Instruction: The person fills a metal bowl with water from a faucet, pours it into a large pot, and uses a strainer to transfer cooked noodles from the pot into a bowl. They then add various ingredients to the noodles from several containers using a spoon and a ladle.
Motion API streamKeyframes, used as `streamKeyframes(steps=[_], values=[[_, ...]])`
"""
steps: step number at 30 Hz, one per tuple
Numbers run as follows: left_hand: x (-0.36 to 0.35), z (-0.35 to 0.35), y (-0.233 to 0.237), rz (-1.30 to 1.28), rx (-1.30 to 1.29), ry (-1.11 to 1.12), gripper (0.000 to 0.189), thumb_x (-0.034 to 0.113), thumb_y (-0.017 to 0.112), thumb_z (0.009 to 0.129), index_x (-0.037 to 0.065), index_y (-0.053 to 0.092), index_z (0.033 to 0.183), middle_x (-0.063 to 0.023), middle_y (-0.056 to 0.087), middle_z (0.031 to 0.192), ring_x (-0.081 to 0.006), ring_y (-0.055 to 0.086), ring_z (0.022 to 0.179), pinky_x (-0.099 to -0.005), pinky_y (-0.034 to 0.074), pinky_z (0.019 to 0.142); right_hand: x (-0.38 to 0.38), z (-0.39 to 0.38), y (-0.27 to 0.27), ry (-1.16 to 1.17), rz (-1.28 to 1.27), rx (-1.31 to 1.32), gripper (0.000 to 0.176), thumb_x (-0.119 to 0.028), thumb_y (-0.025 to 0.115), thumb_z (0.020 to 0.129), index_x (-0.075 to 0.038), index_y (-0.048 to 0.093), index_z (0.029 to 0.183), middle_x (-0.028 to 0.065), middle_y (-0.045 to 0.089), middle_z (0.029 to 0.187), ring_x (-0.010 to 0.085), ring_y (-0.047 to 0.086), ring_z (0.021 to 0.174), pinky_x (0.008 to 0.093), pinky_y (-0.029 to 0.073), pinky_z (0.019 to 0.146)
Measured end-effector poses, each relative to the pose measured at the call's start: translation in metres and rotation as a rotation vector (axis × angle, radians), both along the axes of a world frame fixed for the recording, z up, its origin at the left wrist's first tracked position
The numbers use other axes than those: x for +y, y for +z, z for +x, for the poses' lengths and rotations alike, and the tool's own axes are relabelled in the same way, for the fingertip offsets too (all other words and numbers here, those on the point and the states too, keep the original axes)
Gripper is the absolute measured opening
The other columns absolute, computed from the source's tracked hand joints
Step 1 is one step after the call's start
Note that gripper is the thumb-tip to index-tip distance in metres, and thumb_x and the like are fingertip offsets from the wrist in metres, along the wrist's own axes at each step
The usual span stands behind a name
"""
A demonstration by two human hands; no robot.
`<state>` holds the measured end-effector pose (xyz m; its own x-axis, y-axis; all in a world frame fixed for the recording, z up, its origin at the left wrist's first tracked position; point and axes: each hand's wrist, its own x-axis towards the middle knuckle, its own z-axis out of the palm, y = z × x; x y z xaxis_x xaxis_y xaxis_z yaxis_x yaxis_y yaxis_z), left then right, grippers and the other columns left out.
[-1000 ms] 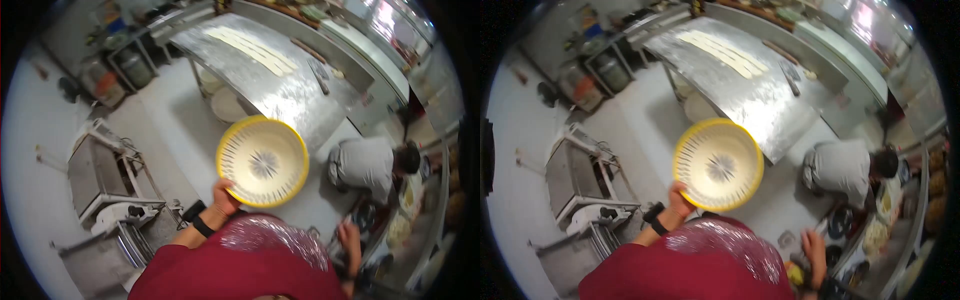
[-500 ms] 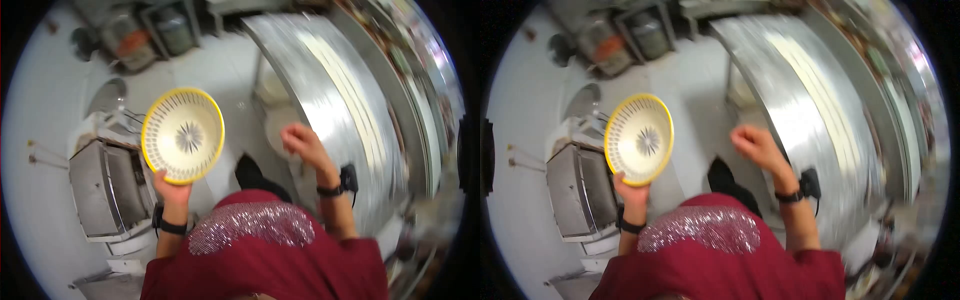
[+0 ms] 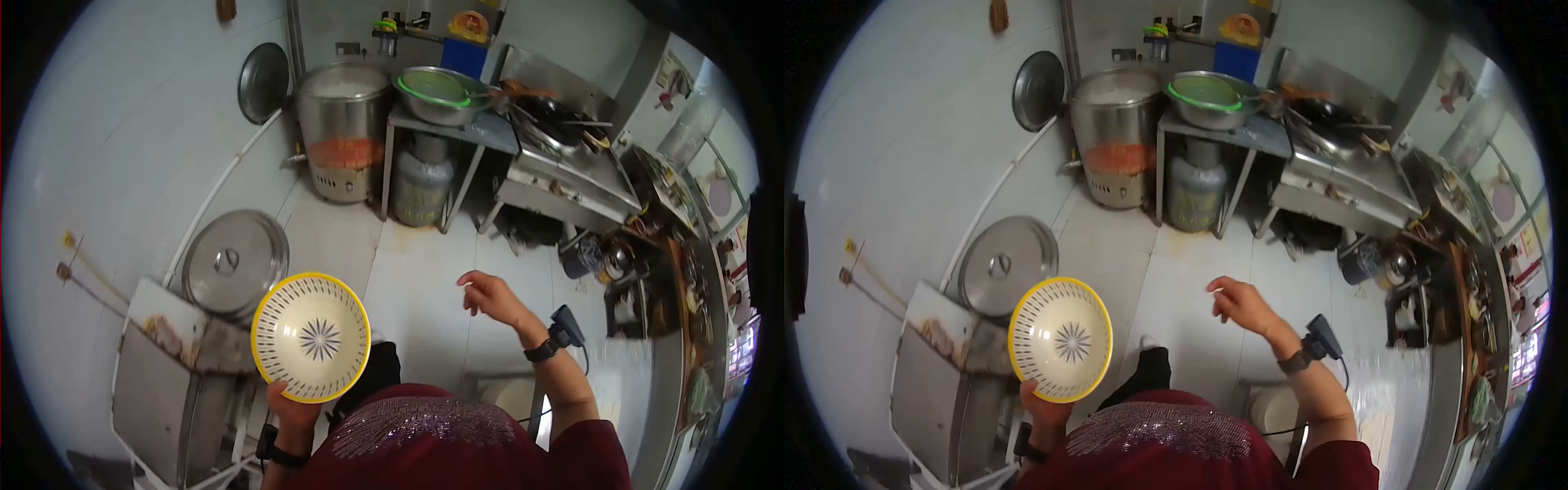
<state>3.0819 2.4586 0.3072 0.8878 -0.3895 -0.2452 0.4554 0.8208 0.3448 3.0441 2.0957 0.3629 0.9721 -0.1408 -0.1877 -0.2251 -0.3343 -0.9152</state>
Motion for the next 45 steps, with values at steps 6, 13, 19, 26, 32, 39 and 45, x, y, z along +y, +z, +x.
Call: streamKeyframes(steps=[6,13,19,26,32,39,45], values=[[-0.109,0.155,0.014,-0.009,0.051,-0.057,0.063,0.019,0.047,0.06,0.001,0.036,0.119,-0.0152,0.047,0.114,-0.0315,0.048,0.103,-0.044,0.038,0.089,-0.209,0.154,0.022,0.001,-0.377,-0.012,0.019,-0.006,0.05,0.075,-0.001,0.053,0.093,0.0089,0.06,0.071,0.0144,0.058,0.058,0.0261,0.046,0.057],[-0.22,0.31,0.036,0.025,-0.041,0.106,0.059,0.019,0.047,0.063,0.004,0.038,0.119,-0.0139,0.047,0.114,-0.0305,0.046,0.105,-0.045,0.036,0.091,-0.444,0.336,0.034,-0.164,-1.035,-0.041,0.033,-0.009,0.055,0.068,-0.004,0.05,0.1,0.0146,0.058,0.089,0.03,0.056,0.082,0.0344,0.045,0.073],[-0.295,0.407,0.035,0.114,-0.049,0.308,0.061,0.021,0.049,0.061,0.007,0.038,0.119,-0.0126,0.045,0.117,-0.0301,0.043,0.108,-0.0463,0.034,0.092,-0.609,0.48,0.03,-0.295,-1.555,-0.101,0.04,-0.015,0.058,0.069,-0.002,0.045,0.105,0.0177,0.048,0.109,0.0296,0.048,0.1,0.0381,0.04,0.081],[-0.344,0.485,0.049,0.167,0.071,0.43,0.062,0.021,0.05,0.061,0.008,0.038,0.12,-0.0124,0.043,0.118,-0.0302,0.041,0.11,-0.047,0.034,0.091,-0.64,0.506,0.061,0.153,-1.009,0.595,0.024,-0.014,0.063,0.055,0.001,0.058,0.072,0.015,0.059,0.066,0.0268,0.06,0.064,0.035,0.047,0.058],[-0.345,0.555,0.041,0.102,0.137,0.419,0.06,0.016,0.05,0.061,0.006,0.039,0.118,-0.0132,0.045,0.117,-0.0303,0.042,0.109,-0.0466,0.033,0.093,-0.6,0.425,0.058,-0.104,-0.519,0.676,0.045,-0.015,0.073,0.053,0.003,0.056,0.091,0.0123,0.06,0.081,0.0184,0.058,0.07,0.0305,0.045,0.063],[-0.312,0.659,0.036,0.056,0.04,0.245,0.057,0.016,0.049,0.062,0.005,0.04,0.118,-0.013,0.046,0.117,-0.0297,0.044,0.107,-0.0459,0.035,0.091,-0.434,0.5,0.116,-0.16,0.11,0.647,0.036,-0.005,0.064,0.069,0.003,0.041,0.096,0.0095,0.054,0.067,0.0154,0.055,0.055,0.0271,0.046,0.049],[-0.24,0.705,0.016,0.015,0.031,0.246,0.055,0.017,0.05,0.064,0.004,0.041,0.116,-0.0127,0.048,0.114,-0.0288,0.047,0.104,-0.0467,0.038,0.088,-0.329,0.649,0.106,-0.088,-0.173,0.55,0.021,-0.006,0.056,0.074,0.003,0.044,0.088,0.006,0.049,0.061,0.0121,0.048,0.044,0.0247,0.038,0.039]])
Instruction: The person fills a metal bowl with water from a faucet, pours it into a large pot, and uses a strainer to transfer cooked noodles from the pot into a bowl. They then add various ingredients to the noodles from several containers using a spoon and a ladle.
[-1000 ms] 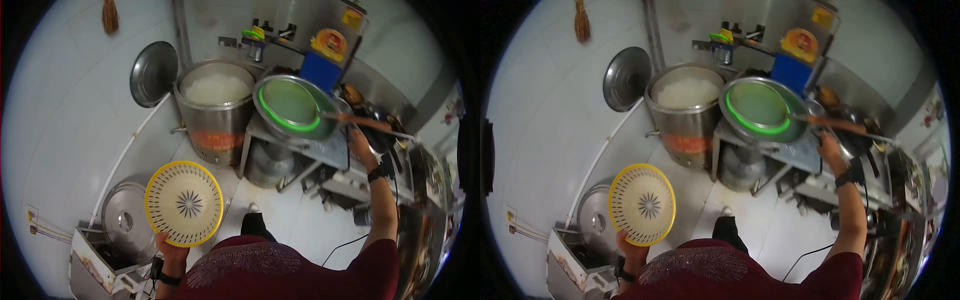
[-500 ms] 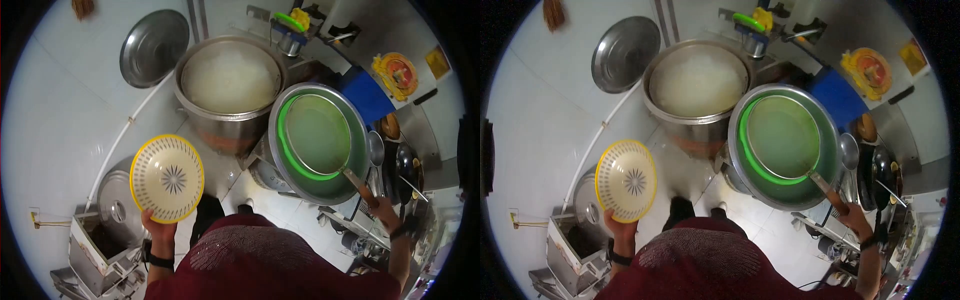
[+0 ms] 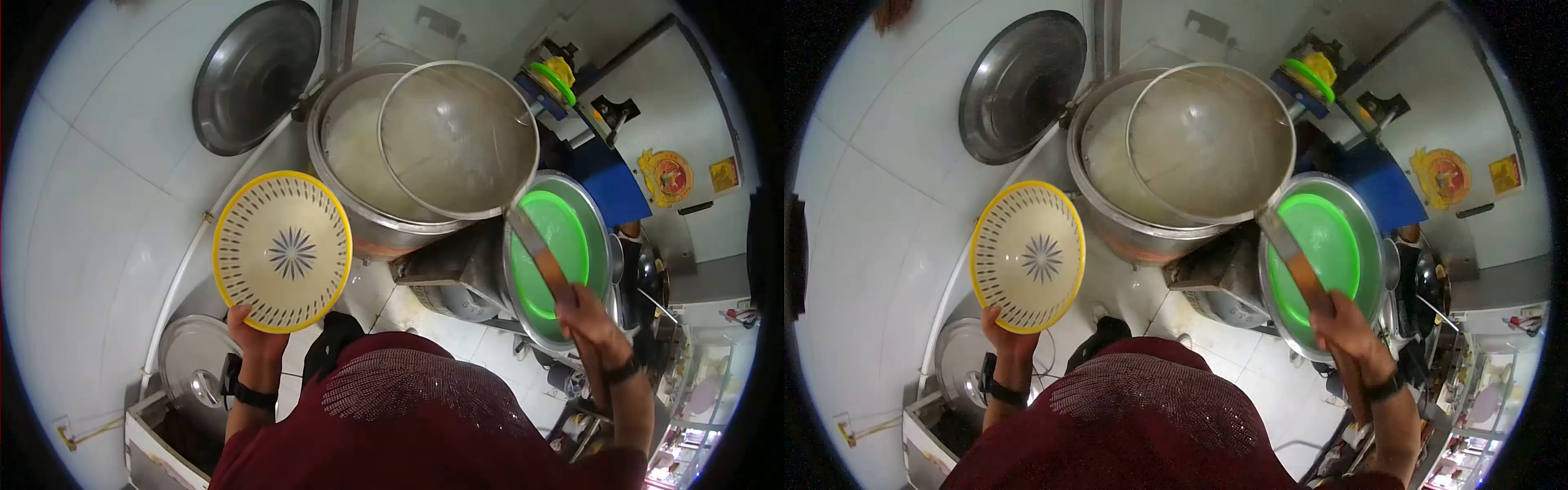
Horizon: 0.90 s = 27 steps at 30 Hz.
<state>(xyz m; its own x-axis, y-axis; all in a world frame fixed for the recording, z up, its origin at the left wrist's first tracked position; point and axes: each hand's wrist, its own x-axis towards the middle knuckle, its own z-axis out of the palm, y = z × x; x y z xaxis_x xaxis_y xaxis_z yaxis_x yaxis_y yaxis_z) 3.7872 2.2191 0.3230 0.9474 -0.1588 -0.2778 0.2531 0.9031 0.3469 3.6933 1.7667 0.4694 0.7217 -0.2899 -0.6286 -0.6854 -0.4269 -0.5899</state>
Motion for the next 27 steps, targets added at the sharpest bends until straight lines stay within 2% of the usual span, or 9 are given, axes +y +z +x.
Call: streamKeyframes(steps=[2,5,7,9,11,14,18,20,27], values=[[0.025,0.011,-0.001,0.0,-0.005,-0.008,0.055,0.017,0.05,0.063,0.004,0.041,0.115,-0.0127,0.049,0.111,-0.0291,0.048,0.103,-0.0462,0.039,0.088,0.008,0.055,-0.027,0.079,-0.205,-0.254,0.022,-0.009,0.056,0.076,0.002,0.043,0.089,0.0077,0.049,0.064,0.0128,0.049,0.048,0.0259,0.04,0.041],[0.059,0.022,-0.006,-0.026,0.029,0.06,0.056,0.015,0.049,0.062,0.003,0.04,0.117,-0.0127,0.048,0.113,-0.0287,0.046,0.105,-0.0433,0.037,0.09,-0.005,0.14,-0.07,0.473,-1.015,-0.331,0.018,-0.007,0.047,0.078,-0.002,0.041,0.095,0.018,0.056,0.079,0.0287,0.059,0.069,0.0384,0.046,0.053],[0.078,0.024,-0.013,-0.06,0.059,0.074,0.056,0.015,0.049,0.062,0.004,0.04,0.117,-0.0122,0.047,0.114,-0.0286,0.046,0.106,-0.0439,0.037,0.09,0.028,0.187,-0.071,0.437,-1.208,-0.256,0.016,-0.009,0.041,0.081,-0.003,0.041,0.095,0.0207,0.056,0.085,0.0349,0.057,0.08,0.0434,0.047,0.059],[0.09,0.028,-0.017,-0.088,0.09,0.082,0.057,0.015,0.05,0.062,0.005,0.04,0.117,-0.0117,0.047,0.115,-0.0286,0.045,0.107,-0.0446,0.036,0.091,0.027,0.227,-0.114,0.46,-1.264,-0.167,0.026,-0.005,0.046,0.075,-0.004,0.039,0.099,0.0224,0.056,0.082,0.0391,0.056,0.077,0.047,0.046,0.065],[0.093,0.031,-0.017,-0.068,0.12,0.127,0.058,0.017,0.052,0.061,0.005,0.04,0.116,-0.0121,0.048,0.112,-0.0285,0.047,0.105,-0.0453,0.038,0.089,0.046,0.252,-0.146,0.511,-1.25,-0.132,0.02,-0.012,0.043,0.08,-0.001,0.044,0.097,0.0219,0.056,0.081,0.0359,0.059,0.072,0.0419,0.05,0.058],[0.094,0.031,-0.025,-0.053,0.159,0.181,0.059,0.018,0.052,0.06,0.006,0.04,0.116,-0.0117,0.048,0.113,-0.0279,0.045,0.106,-0.0452,0.036,0.09,0.081,0.264,-0.167,0.675,-1.278,-0.038,0.025,-0.008,0.046,0.076,-0.001,0.041,0.1,0.0213,0.057,0.083,0.0374,0.058,0.074,0.0435,0.049,0.061],[0.092,0.028,-0.022,-0.105,0.162,0.14,0.058,0.015,0.05,0.062,0.007,0.04,0.118,-0.0098,0.047,0.116,-0.0282,0.044,0.108,-0.0449,0.035,0.091,0.083,0.242,-0.144,0.769,-1.21,-0.019,0.027,-0.007,0.045,0.076,0.0,0.04,0.102,0.0214,0.056,0.084,0.0373,0.057,0.076,0.0434,0.048,0.062],[0.09,0.027,-0.023,-0.11,0.135,0.14,0.058,0.016,0.051,0.061,0.007,0.04,0.117,-0.0098,0.047,0.115,-0.0279,0.045,0.108,-0.0444,0.035,0.091,0.074,0.221,-0.129,1.059,-1.248,-0.396,0.02,-0.009,0.046,0.076,0.0,0.044,0.093,0.0197,0.056,0.075,0.0319,0.059,0.058,0.0378,0.05,0.048],[0.071,0.036,-0.013,-0.119,0.039,0.104,0.058,0.018,0.052,0.061,0.006,0.041,0.116,-0.0116,0.047,0.114,-0.0285,0.045,0.107,-0.0456,0.034,0.092,0.055,0.175,-0.032,0.884,-1.081,-0.228,0.025,-0.009,0.043,0.078,-0.002,0.039,0.101,0.0194,0.054,0.083,0.0377,0.056,0.07,0.0433,0.047,0.059]])
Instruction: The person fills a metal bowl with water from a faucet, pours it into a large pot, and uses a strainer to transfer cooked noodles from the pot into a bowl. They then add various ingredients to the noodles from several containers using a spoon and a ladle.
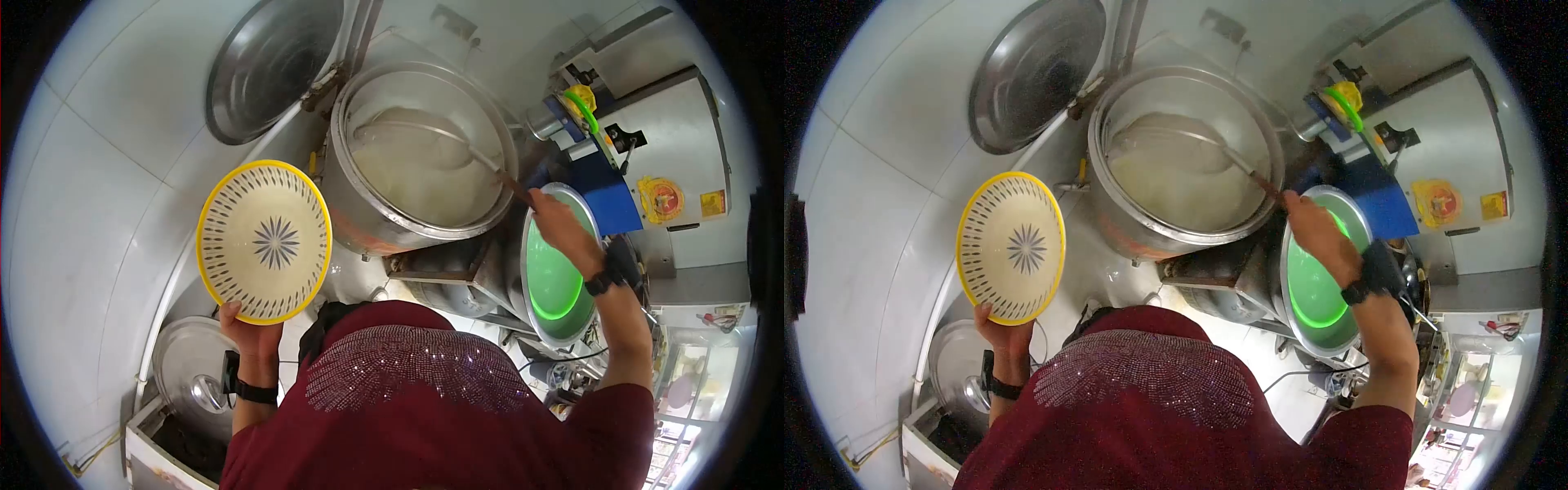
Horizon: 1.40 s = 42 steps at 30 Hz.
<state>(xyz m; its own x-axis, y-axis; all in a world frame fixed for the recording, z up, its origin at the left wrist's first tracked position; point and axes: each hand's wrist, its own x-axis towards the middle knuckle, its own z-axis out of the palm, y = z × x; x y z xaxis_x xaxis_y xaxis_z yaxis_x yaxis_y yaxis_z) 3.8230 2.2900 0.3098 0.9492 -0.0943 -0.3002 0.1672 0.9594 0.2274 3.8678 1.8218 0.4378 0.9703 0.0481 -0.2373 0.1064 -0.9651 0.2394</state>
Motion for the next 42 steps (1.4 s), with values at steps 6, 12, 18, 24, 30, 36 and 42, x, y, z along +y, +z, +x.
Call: streamKeyframes(steps=[6,12,18,24,30,36,42], values=[[-0.018,-0.001,0.003,-0.041,0.006,-0.037,0.058,0.017,0.051,0.062,0.005,0.04,0.117,-0.0122,0.047,0.115,-0.0296,0.045,0.107,-0.047,0.035,0.091,-0.039,0.006,0.044,-0.019,-0.049,-0.212,0.024,-0.007,0.04,0.079,-0.005,0.037,0.103,0.0189,0.055,0.083,0.0372,0.056,0.073,0.044,0.047,0.06],[-0.025,-0.008,0.004,0.018,0.015,-0.023,0.056,0.017,0.051,0.061,0.004,0.041,0.115,-0.0129,0.049,0.112,-0.0302,0.048,0.103,-0.0475,0.039,0.087,-0.067,0.066,-0.004,-0.024,-0.343,-0.265,0.017,-0.014,0.048,0.077,-0.009,0.041,0.092,0.0127,0.056,0.069,0.0298,0.059,0.064,0.0396,0.047,0.052],[-0.025,-0.017,0.006,0.052,0.035,0.067,0.058,0.013,0.049,0.059,0.003,0.04,0.116,-0.0132,0.049,0.112,-0.0292,0.048,0.103,-0.0425,0.038,0.089,-0.081,0.102,-0.066,0.262,-0.678,-0.183,0.008,-0.013,0.044,0.077,-0.007,0.044,0.082,0.0106,0.056,0.055,0.027,0.059,0.051,0.0377,0.044,0.039],[-0.019,-0.026,0.006,0.066,0.073,0.112,0.06,0.015,0.05,0.059,0.003,0.039,0.117,-0.0134,0.048,0.112,-0.0293,0.048,0.103,-0.0444,0.038,0.089,-0.071,0.088,-0.045,0.176,-0.615,-0.06,0.008,-0.009,0.049,0.07,-0.004,0.052,0.074,0.0088,0.053,0.071,0.0189,0.057,0.072,0.0341,0.047,0.059],[-0.009,-0.041,-0.001,0.104,0.076,0.172,0.06,0.017,0.052,0.059,0.005,0.04,0.117,-0.0128,0.047,0.113,-0.0296,0.046,0.106,-0.0486,0.036,0.09,-0.039,0.097,-0.011,-0.401,-0.252,0.806,0.004,-0.006,0.059,0.062,-0.003,0.058,0.063,0.0085,0.057,0.052,0.0172,0.056,0.047,0.0317,0.044,0.042],[0.002,-0.045,-0.001,0.103,0.122,0.207,0.059,0.018,0.053,0.06,0.005,0.04,0.116,-0.0123,0.048,0.112,-0.0293,0.046,0.104,-0.0461,0.036,0.089,-0.026,0.062,-0.054,-0.617,0.459,0.988,0.012,-0.003,0.054,0.063,-0.002,0.048,0.053,0.008,0.049,0.046,0.0159,0.049,0.04,0.0292,0.037,0.035],[-0.001,-0.033,0.011,0.103,0.147,0.177,0.062,0.015,0.052,0.056,0.004,0.04,0.116,-0.0124,0.047,0.114,-0.0294,0.046,0.105,-0.0459,0.036,0.09,-0.015,0.048,-0.098,-0.93,0.995,0.892,0.011,-0.001,0.055,0.066,-0.001,0.044,0.064,0.0069,0.046,0.049,0.0148,0.045,0.037,0.028,0.039,0.034]])
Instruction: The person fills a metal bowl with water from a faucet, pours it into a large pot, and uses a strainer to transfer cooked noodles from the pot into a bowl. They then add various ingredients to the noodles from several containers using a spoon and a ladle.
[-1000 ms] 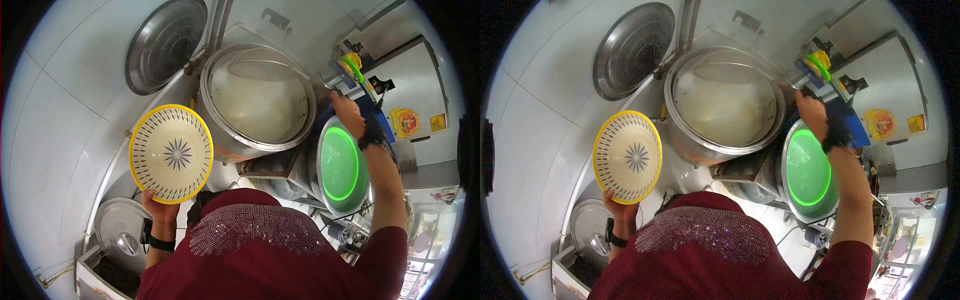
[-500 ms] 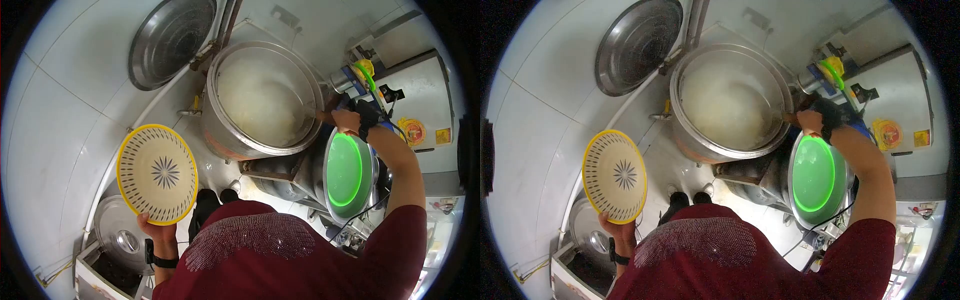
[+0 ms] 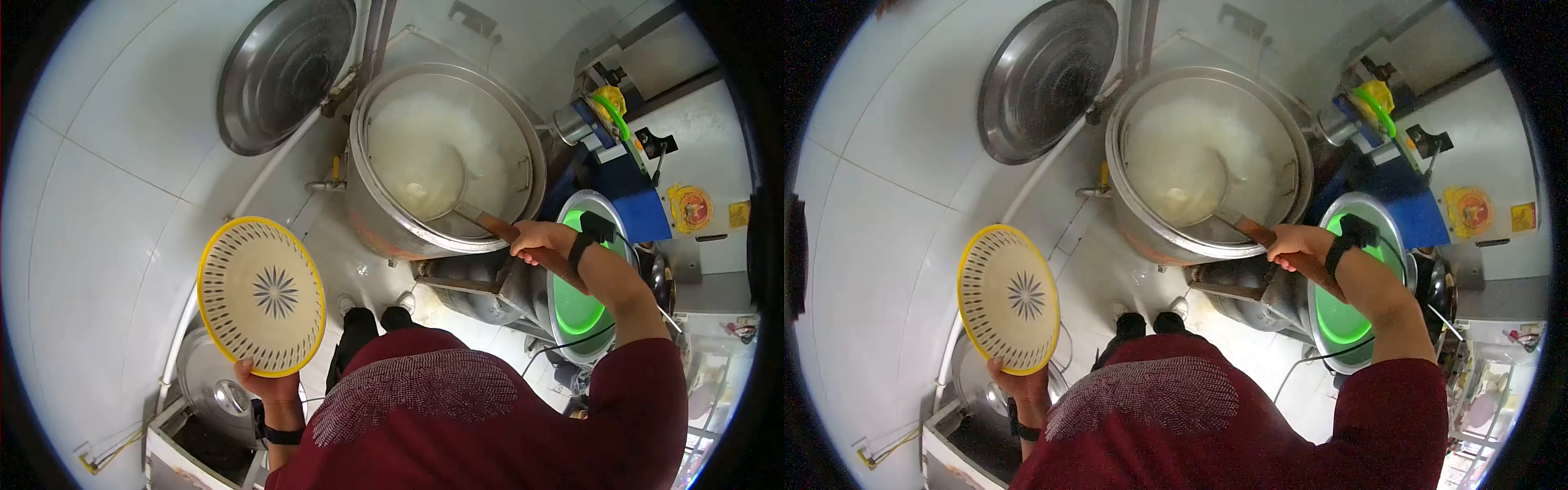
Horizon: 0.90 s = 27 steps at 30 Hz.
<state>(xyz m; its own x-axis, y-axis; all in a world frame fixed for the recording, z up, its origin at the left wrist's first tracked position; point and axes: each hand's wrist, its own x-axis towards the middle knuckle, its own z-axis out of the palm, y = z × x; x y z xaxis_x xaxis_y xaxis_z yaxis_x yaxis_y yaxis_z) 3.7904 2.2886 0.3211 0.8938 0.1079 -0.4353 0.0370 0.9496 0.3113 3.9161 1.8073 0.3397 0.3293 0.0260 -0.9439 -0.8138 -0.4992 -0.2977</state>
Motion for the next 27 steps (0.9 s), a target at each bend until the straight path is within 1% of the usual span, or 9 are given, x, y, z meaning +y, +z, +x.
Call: streamKeyframes(steps=[1,4,11,13,17,19,22,26,27], values=[[0.0,0.002,0.002,0.015,-0.008,-0.018,0.062,0.016,0.052,0.056,0.004,0.04,0.116,-0.0125,0.047,0.113,-0.0295,0.046,0.105,-0.0458,0.037,0.09,-0.001,-0.001,-0.005,0.036,-0.011,0.033,0.015,-0.001,0.056,0.068,0.0,0.042,0.072,0.0067,0.047,0.052,0.0137,0.045,0.038,0.0268,0.039,0.033],[-0.005,0.01,0.011,0.042,-0.057,-0.069,0.062,0.016,0.052,0.057,0.004,0.04,0.116,-0.0124,0.048,0.113,-0.0294,0.047,0.104,-0.0458,0.037,0.089,0.0,-0.016,-0.002,-0.088,0.035,-0.025,0.014,-0.001,0.056,0.067,-0.001,0.042,0.071,0.0064,0.046,0.052,0.0137,0.046,0.038,0.0266,0.038,0.033],[-0.005,0.027,0.014,0.021,-0.108,-0.162,0.062,0.016,0.051,0.058,0.004,0.039,0.117,-0.0129,0.048,0.113,-0.0299,0.047,0.104,-0.0447,0.038,0.089,-0.005,-0.048,0.035,-0.051,0.111,-0.221,0.013,-0.007,0.056,0.071,-0.001,0.044,0.071,0.0072,0.047,0.052,0.0156,0.048,0.04,0.0286,0.041,0.035],[-0.006,0.03,0.013,0.019,-0.129,-0.185,0.062,0.016,0.051,0.058,0.003,0.039,0.117,-0.0132,0.048,0.113,-0.0297,0.046,0.105,-0.0444,0.038,0.089,-0.008,-0.05,0.057,0.088,-0.095,-0.231,0.014,-0.01,0.056,0.071,0.001,0.046,0.074,0.0077,0.048,0.053,0.0162,0.05,0.043,0.0287,0.042,0.038],[-0.007,0.031,0.011,-0.034,-0.109,-0.178,0.062,0.015,0.05,0.057,0.002,0.039,0.116,-0.0136,0.048,0.112,-0.0305,0.047,0.103,-0.045,0.038,0.089,-0.014,-0.041,0.084,0.075,-0.288,-0.189,0.017,-0.012,0.055,0.071,0.003,0.048,0.075,0.0078,0.048,0.053,0.0166,0.051,0.045,0.0298,0.043,0.041],[-0.006,0.028,0.006,-0.061,-0.103,-0.172,0.062,0.015,0.05,0.056,0.002,0.039,0.116,-0.0136,0.048,0.112,-0.0308,0.047,0.103,-0.0452,0.037,0.089,-0.016,-0.022,0.087,0.387,-0.473,-0.05,0.02,-0.015,0.055,0.072,0.004,0.049,0.078,0.0089,0.05,0.055,0.0174,0.052,0.047,0.0304,0.042,0.041],[-0.005,0.024,-0.002,-0.064,-0.071,-0.153,0.062,0.015,0.05,0.056,0.003,0.039,0.116,-0.013,0.048,0.113,-0.0307,0.047,0.104,-0.046,0.037,0.09,-0.011,0.003,0.076,0.566,-0.39,-0.03,0.02,-0.017,0.054,0.074,0.003,0.05,0.074,0.0092,0.051,0.056,0.0177,0.051,0.047,0.0302,0.04,0.041],[-0.006,0.017,-0.004,-0.041,-0.042,-0.089,0.062,0.016,0.05,0.057,0.006,0.04,0.117,-0.011,0.047,0.114,-0.0296,0.045,0.106,-0.0461,0.036,0.091,-0.009,0.023,0.026,0.31,-0.064,0.067,0.017,-0.015,0.055,0.073,-0.001,0.05,0.066,0.0066,0.049,0.054,0.0152,0.047,0.044,0.0284,0.038,0.04],[-0.005,0.016,-0.005,-0.008,-0.021,-0.053,0.059,0.018,0.051,0.058,0.007,0.041,0.115,-0.0104,0.048,0.112,-0.0282,0.045,0.105,-0.0455,0.035,0.09,0.0,0.021,0.025,0.126,0.014,0.064,0.016,-0.014,0.057,0.072,-0.002,0.049,0.067,0.0049,0.047,0.053,0.0138,0.046,0.044,0.0275,0.038,0.039]])
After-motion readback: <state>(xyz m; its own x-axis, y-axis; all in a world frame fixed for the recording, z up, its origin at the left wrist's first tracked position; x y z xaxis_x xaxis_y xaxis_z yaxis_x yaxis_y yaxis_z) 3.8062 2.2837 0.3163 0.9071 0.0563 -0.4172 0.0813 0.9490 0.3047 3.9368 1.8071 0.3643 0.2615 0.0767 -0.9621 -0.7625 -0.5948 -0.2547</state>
